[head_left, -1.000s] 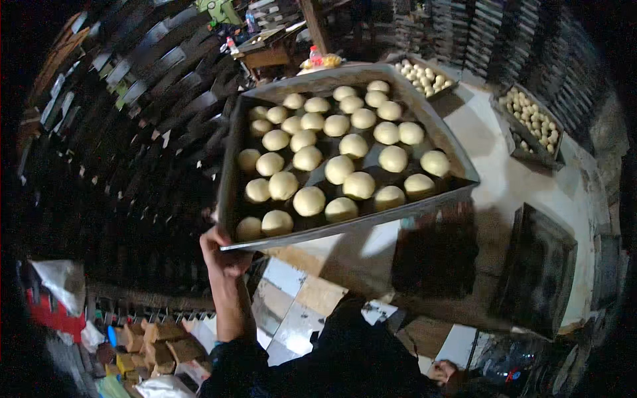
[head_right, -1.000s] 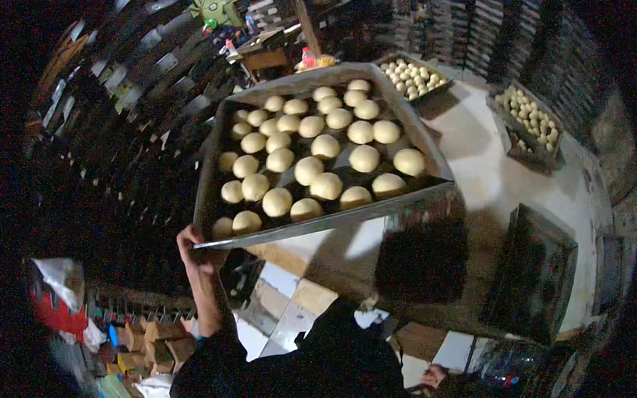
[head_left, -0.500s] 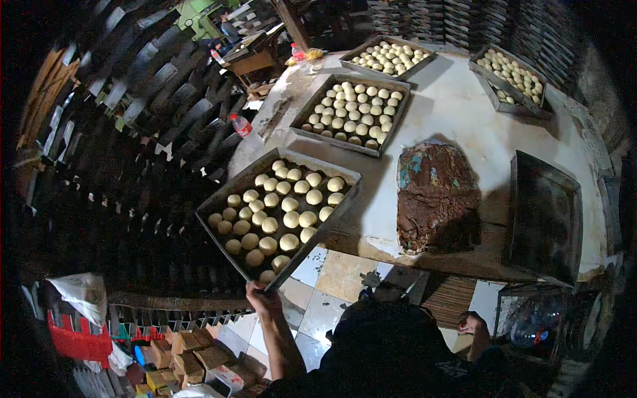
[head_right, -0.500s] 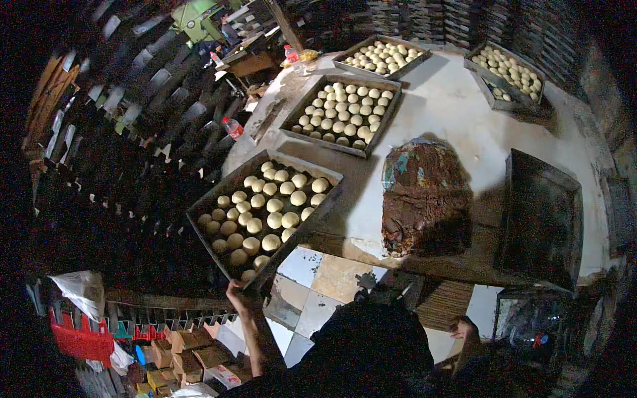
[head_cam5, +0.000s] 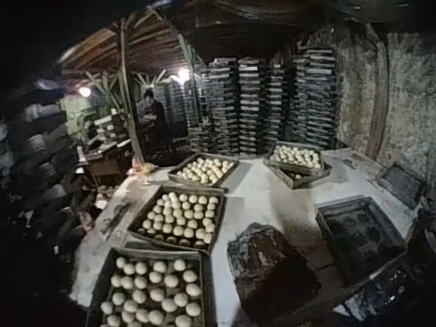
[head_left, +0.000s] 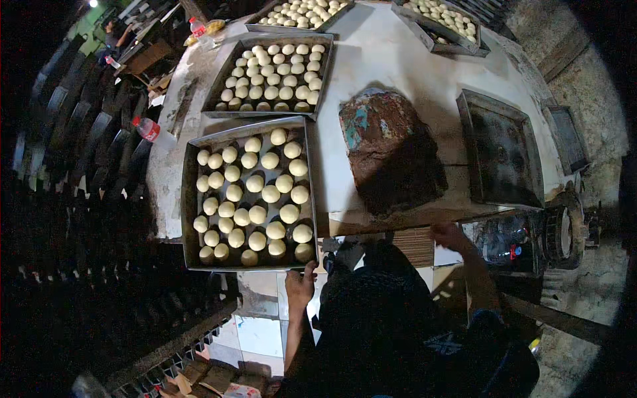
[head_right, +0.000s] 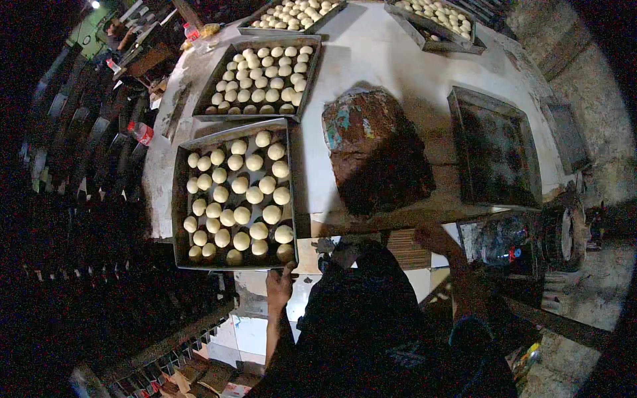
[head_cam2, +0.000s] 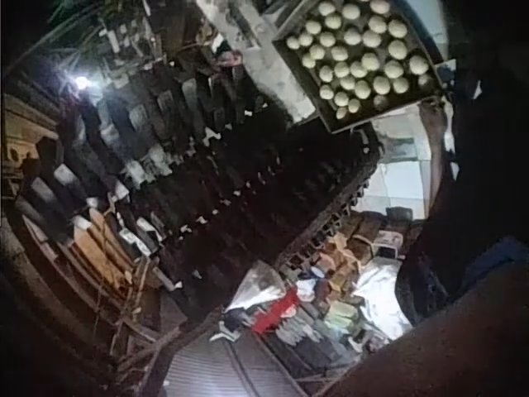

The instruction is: Preparing and portioning bread dough and filling it with chocolate at a bakery station.

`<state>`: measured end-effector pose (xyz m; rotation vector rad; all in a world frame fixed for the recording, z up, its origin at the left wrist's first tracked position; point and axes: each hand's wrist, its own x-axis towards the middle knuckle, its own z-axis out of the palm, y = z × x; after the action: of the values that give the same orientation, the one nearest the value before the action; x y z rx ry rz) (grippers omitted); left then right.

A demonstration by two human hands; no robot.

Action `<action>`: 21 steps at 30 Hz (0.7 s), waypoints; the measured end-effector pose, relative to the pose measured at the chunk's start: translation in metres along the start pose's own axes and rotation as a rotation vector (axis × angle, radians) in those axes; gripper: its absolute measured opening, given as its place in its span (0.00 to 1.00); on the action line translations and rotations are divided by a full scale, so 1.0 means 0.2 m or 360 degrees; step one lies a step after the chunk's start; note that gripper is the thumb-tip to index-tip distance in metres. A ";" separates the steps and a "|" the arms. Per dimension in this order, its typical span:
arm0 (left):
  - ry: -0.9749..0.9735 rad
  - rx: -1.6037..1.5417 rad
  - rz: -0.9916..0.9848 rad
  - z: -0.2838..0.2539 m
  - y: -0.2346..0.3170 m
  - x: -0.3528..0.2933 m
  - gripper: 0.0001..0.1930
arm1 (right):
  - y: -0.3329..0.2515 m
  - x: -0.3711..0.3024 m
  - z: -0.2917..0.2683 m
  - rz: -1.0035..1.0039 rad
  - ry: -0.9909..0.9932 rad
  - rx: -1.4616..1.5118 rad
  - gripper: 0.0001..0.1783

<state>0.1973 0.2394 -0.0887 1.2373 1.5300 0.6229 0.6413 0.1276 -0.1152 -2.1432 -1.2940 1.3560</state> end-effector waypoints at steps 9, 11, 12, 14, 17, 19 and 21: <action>-0.0321 0.0362 -0.0576 -0.12 -0.07 0.10 0.20 | 0.47 0.10 -0.53 0.0476 0.1102 -0.0529 0.27; -0.0110 0.0402 -0.0447 0.06 0.23 0.05 0.16 | 0.62 0.27 -0.70 0.0692 0.1172 -0.0665 0.30; 0.0044 0.0992 0.0092 0.05 0.04 0.03 0.16 | 0.45 0.37 -0.71 0.0611 0.1103 -0.0659 0.30; 0.0199 0.1139 0.0118 0.04 -0.40 0.01 0.14 | 0.30 0.36 -0.77 0.0317 0.0993 -0.0650 0.29; 0.0149 0.0577 -0.0284 0.27 0.14 0.00 0.18 | 0.34 0.25 -1.02 0.0061 0.0941 -0.0635 0.28; 0.0261 0.1087 -0.0105 0.25 0.25 -0.11 0.19 | 0.36 0.15 -1.06 -0.0159 0.0874 -0.0600 0.27; 0.0311 0.1595 -0.0222 0.30 0.51 -0.09 0.19 | 0.38 0.10 -1.21 -0.0295 0.0884 -0.0568 0.26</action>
<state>0.2908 0.2456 -0.0142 1.7933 2.1744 -0.1875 0.8859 0.1516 -0.0509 -2.3099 -1.5133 0.4230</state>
